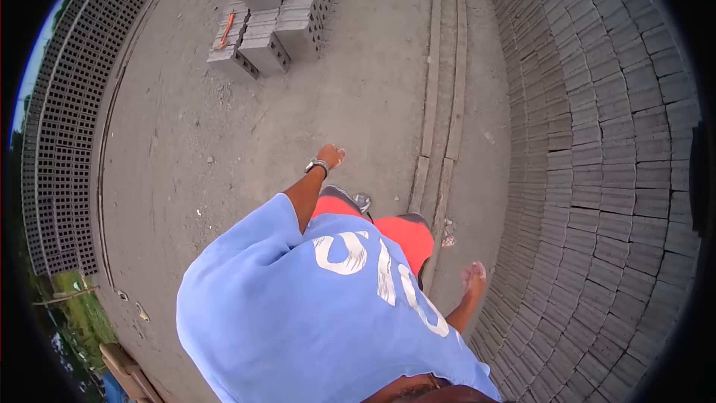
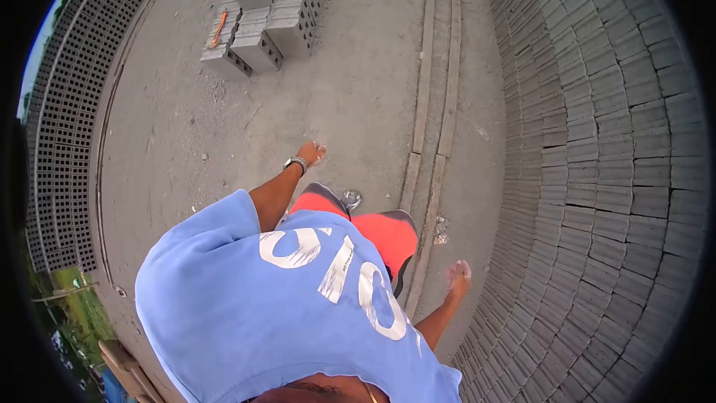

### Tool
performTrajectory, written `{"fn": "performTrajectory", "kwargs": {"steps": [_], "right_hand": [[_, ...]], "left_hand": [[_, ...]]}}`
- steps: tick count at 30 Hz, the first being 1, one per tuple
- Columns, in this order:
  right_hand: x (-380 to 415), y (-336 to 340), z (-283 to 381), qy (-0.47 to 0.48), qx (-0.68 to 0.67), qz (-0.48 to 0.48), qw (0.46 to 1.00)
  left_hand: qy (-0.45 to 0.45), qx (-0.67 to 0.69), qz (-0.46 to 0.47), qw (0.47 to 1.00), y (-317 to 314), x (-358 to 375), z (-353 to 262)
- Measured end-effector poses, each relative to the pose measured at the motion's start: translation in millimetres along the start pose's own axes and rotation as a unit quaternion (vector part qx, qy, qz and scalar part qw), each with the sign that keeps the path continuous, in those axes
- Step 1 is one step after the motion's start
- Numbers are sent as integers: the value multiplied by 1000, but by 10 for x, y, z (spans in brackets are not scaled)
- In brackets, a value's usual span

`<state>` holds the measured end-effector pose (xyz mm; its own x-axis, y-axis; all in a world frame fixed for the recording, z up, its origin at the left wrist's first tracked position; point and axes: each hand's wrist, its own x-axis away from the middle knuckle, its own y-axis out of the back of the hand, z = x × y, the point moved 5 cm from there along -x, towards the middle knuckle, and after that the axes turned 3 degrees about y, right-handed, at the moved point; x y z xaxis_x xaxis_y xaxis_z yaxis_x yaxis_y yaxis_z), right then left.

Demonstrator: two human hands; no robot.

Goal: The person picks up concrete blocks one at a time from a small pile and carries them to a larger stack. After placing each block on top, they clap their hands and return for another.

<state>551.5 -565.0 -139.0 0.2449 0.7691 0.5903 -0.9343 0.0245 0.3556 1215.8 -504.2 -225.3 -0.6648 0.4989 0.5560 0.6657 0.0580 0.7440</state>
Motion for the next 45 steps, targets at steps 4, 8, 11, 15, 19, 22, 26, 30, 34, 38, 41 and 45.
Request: {"fn": "performTrajectory", "kwargs": {"steps": [4, 8, 11, 15, 19, 22, 26, 30, 34, 38, 41, 45], "right_hand": [[-614, -1721, 1123, 118, 61, 184, 974], [-949, -2910, 1553, 64, 164, 279, 944], [-1295, -3460, 1574, -28, 337, 282, 898], [-1859, -4100, 1867, -68, 315, 243, 915], [-2676, -5260, 2084, -27, 272, 225, 935], [-2222, -6388, 3233, 34, 257, 283, 923], [-2004, -7971, 3965, 81, 258, 357, 894], [-1406, -9339, 4428, 107, 214, 368, 898], [-1202, -10568, 4160, 46, 155, 377, 912], [-1396, -11772, 3639, 0, 81, 307, 948], [-1729, -12541, 3299, -5, 191, 262, 946], [-1854, -13225, 3386, -49, 168, 261, 949]], "left_hand": [[59, 83, -23, 995, 859, -158, 867], [135, 218, -104, 961, 1004, -290, 1901], [271, 358, -97, 888, 995, 26, 2118], [243, 147, 56, 957, 566, -19, 2375], [-10, -8, -7, 1000, 915, -432, 2298], [356, 473, -2, 806, 1696, -783, 1759], [322, 458, -43, 828, 2573, -1632, 1574], [320, 391, 11, 863, 3057, -2534, 1710], [324, 306, 131, 886, 3253, -3412, 2084], [305, 266, 143, 903, 3661, -4249, 2349], [347, 297, 116, 882, 3943, -4476, 2539], [389, 266, 113, 875, 4162, -4536, 2826]]}}
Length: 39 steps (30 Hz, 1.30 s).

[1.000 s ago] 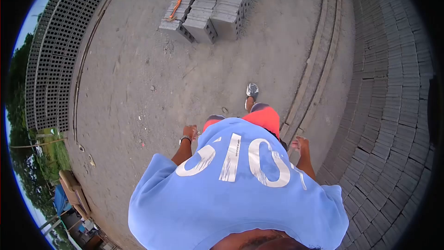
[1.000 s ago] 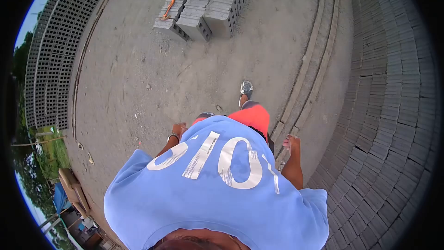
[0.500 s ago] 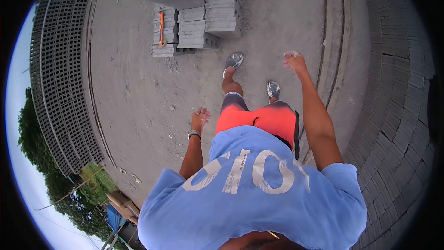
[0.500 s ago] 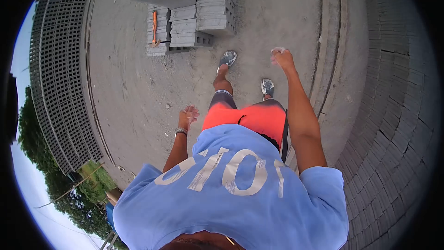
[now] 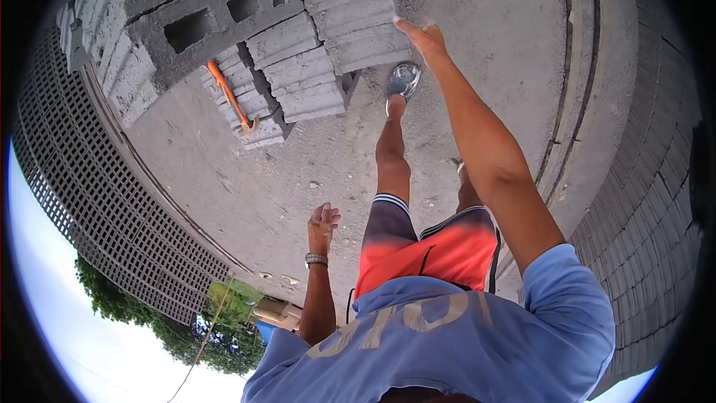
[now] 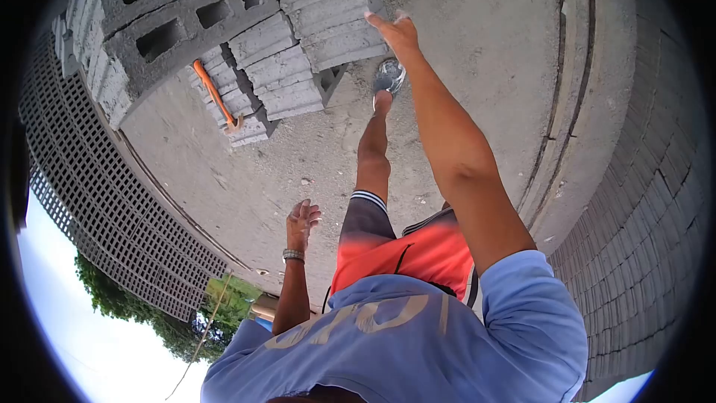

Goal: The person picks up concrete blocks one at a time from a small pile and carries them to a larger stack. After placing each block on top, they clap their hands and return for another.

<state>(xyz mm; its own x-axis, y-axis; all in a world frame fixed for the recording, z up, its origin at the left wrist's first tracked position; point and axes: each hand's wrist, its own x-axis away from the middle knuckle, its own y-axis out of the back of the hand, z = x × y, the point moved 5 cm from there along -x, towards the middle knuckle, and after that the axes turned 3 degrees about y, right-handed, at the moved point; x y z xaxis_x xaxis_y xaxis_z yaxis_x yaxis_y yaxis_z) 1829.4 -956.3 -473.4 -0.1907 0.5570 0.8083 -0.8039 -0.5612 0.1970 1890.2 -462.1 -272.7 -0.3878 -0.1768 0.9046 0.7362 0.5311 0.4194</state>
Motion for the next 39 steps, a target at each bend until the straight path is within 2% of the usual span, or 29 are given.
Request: {"fn": "performTrajectory", "kwargs": {"steps": [3, 6, 9, 10, 12, 14, 16, 18, 21, 22, 25, 27, 29, 30, 32, 34, 36, 38, 39], "right_hand": [[-310, -313, -64, -34, -39, 58, 997], [-364, -426, -122, -41, -73, 112, 990], [-387, -388, -149, -51, -33, 119, 991], [-369, -368, -204, -51, -39, 114, 991], [-371, -369, -312, -39, -51, 105, 992], [-193, -299, -433, -62, -95, 98, 989], [61, -146, -584, -73, -137, 69, 986], [458, 62, -827, -78, -161, 34, 983], [930, 572, -1045, -38, -78, -36, 996], [1087, 757, -1084, -50, -36, -36, 997], [1603, 1381, -1236, -83, 111, -47, 989], [1937, 1709, -1438, -101, 229, -59, 966], [2276, 2012, -1843, -102, 278, -68, 953], [2446, 2135, -2049, -100, 297, -72, 947], [2828, 2375, -2401, -119, 321, -77, 936], [3166, 2613, -2695, -124, 335, -92, 929], [3609, 2814, -3180, -136, 346, -97, 923], [4016, 2895, -3610, -172, 328, -74, 926], [4184, 2937, -3791, -179, 320, -61, 928]], "left_hand": [[25, 15, -13, 999, 105, -54, 107], [9, -6, -3, 1000, 75, -99, -16], [-60, -79, 16, 995, -59, -345, -323], [-117, -142, 20, 983, -119, -469, -484], [-298, -343, -18, 891, -245, -729, -879], [-385, -375, -41, 842, -437, -848, -1315], [-476, -485, -76, 730, -697, -958, -1706], [-537, -569, -54, 620, -1059, -983, -2017], [-596, -659, -7, 459, -1498, -1186, -2162], [-610, -681, 10, 405, -1624, -1271, -2152], [-464, -842, 17, 277, -1880, -1718, -2137], [-404, -887, 39, 219, -1958, -1880, -2233], [-343, -913, 85, 203, -2004, -1920, -2295], [-329, -914, 95, 219, -2032, -1920, -2313], [-299, -926, 71, 218, -2018, -2062, -2209], [-318, -930, 36, 181, -1963, -2090, -2131], [-245, -955, 59, 155, -1961, -1748, -2137], [-317, -937, 35, 143, -1847, -1524, -2061], [-326, -932, 43, 151, -1886, -1278, -2057]]}}
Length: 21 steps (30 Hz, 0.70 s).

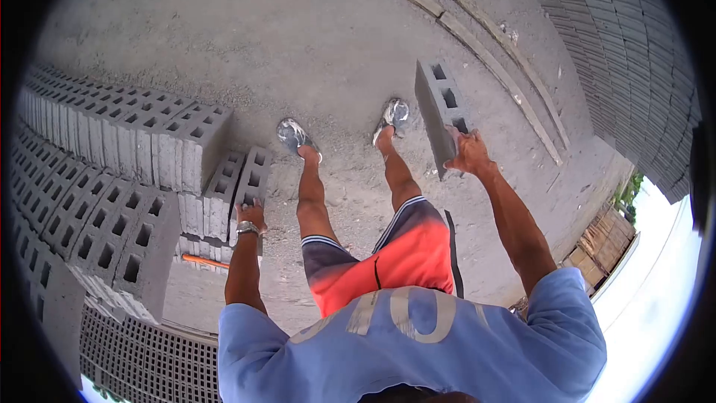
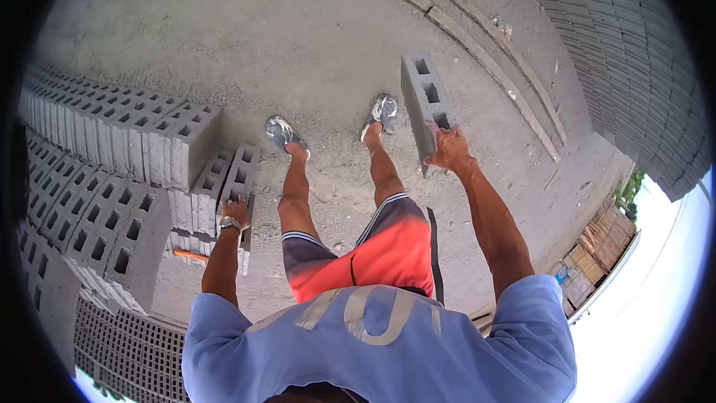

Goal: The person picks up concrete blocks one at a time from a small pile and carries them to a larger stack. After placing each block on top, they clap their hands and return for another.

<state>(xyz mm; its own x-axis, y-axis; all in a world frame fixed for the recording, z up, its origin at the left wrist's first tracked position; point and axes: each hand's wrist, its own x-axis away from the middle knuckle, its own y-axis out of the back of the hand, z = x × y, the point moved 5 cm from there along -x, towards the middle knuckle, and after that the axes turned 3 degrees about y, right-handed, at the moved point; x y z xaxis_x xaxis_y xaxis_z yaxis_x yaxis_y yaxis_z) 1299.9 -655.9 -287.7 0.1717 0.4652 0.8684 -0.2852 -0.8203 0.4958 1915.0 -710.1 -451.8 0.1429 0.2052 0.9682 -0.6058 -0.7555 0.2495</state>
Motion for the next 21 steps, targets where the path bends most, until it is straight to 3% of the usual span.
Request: {"fn": "performTrajectory", "kwargs": {"steps": [5, 12, 13, 21], "right_hand": [[444, -523, -913, -6, -59, 60, 996], [934, -1874, -2026, -49, -205, 85, 974], [1012, -1933, -2142, -54, -221, 85, 970], [1837, -2149, -2498, -123, -396, 63, 908]], "left_hand": [[9, 13, -10, 1000, 1037, 332, -511], [13, -58, -69, 996, 2834, 568, -1995], [18, -71, -42, 996, 3084, 525, -2217], [-70, -100, -135, 983, 5047, -34, -4216]]}}
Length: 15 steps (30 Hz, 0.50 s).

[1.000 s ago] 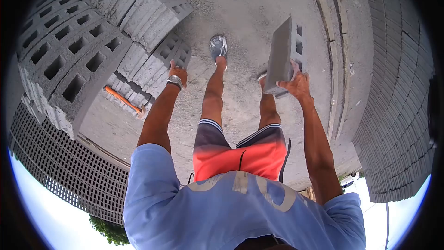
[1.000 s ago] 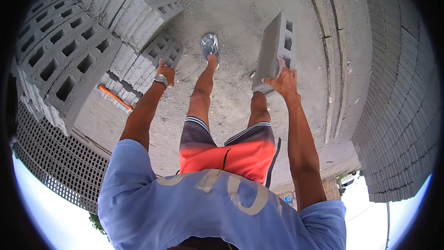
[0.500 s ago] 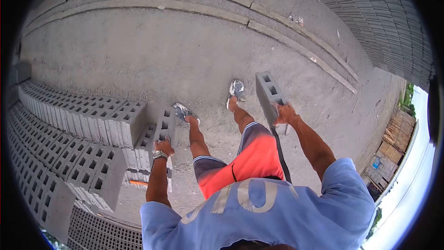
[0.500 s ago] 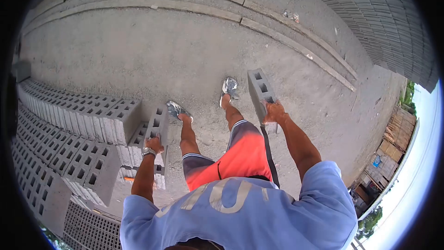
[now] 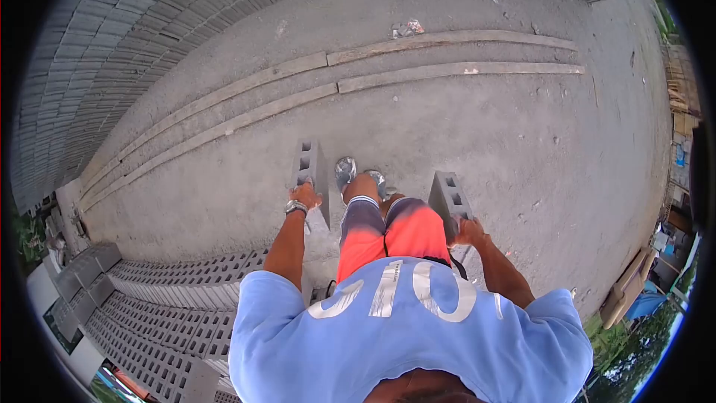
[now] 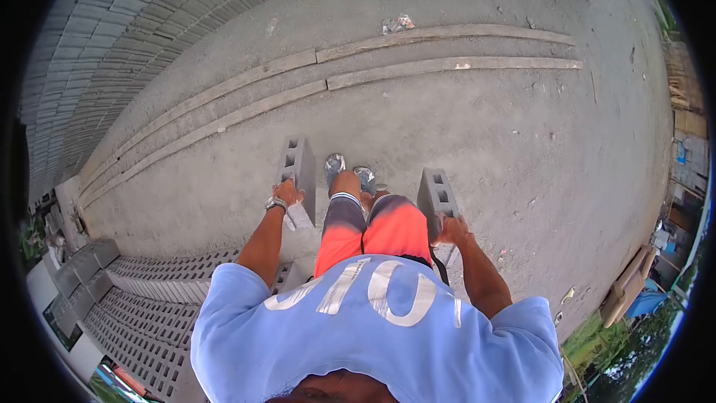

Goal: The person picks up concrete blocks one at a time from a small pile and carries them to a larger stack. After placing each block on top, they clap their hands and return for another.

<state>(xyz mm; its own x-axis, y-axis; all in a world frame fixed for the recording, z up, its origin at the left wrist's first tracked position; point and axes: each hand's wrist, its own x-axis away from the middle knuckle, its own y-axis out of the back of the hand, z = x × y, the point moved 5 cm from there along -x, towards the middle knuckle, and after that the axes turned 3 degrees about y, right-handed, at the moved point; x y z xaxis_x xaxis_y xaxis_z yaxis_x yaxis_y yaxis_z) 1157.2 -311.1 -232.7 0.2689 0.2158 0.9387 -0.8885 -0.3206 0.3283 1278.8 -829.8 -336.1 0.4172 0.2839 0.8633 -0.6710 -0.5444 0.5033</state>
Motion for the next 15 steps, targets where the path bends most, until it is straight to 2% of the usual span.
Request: {"fn": "performTrajectory", "kwargs": {"steps": [5, 11, 13, 15], "right_hand": [[189, 344, -172, -14, -99, -21, 995], [-122, 961, -376, -30, -151, 21, 988], [-226, 1171, -428, -5, -127, -34, 991], [-140, 1578, -521, -23, -161, 11, 987]], "left_hand": [[-49, 49, -47, 996, 1168, -610, -889], [-76, 35, 4, 996, 2165, -1497, -1904], [-99, 41, -14, 994, 2546, -2048, -2223], [-89, 16, 13, 996, 2691, -2459, -2395]]}}
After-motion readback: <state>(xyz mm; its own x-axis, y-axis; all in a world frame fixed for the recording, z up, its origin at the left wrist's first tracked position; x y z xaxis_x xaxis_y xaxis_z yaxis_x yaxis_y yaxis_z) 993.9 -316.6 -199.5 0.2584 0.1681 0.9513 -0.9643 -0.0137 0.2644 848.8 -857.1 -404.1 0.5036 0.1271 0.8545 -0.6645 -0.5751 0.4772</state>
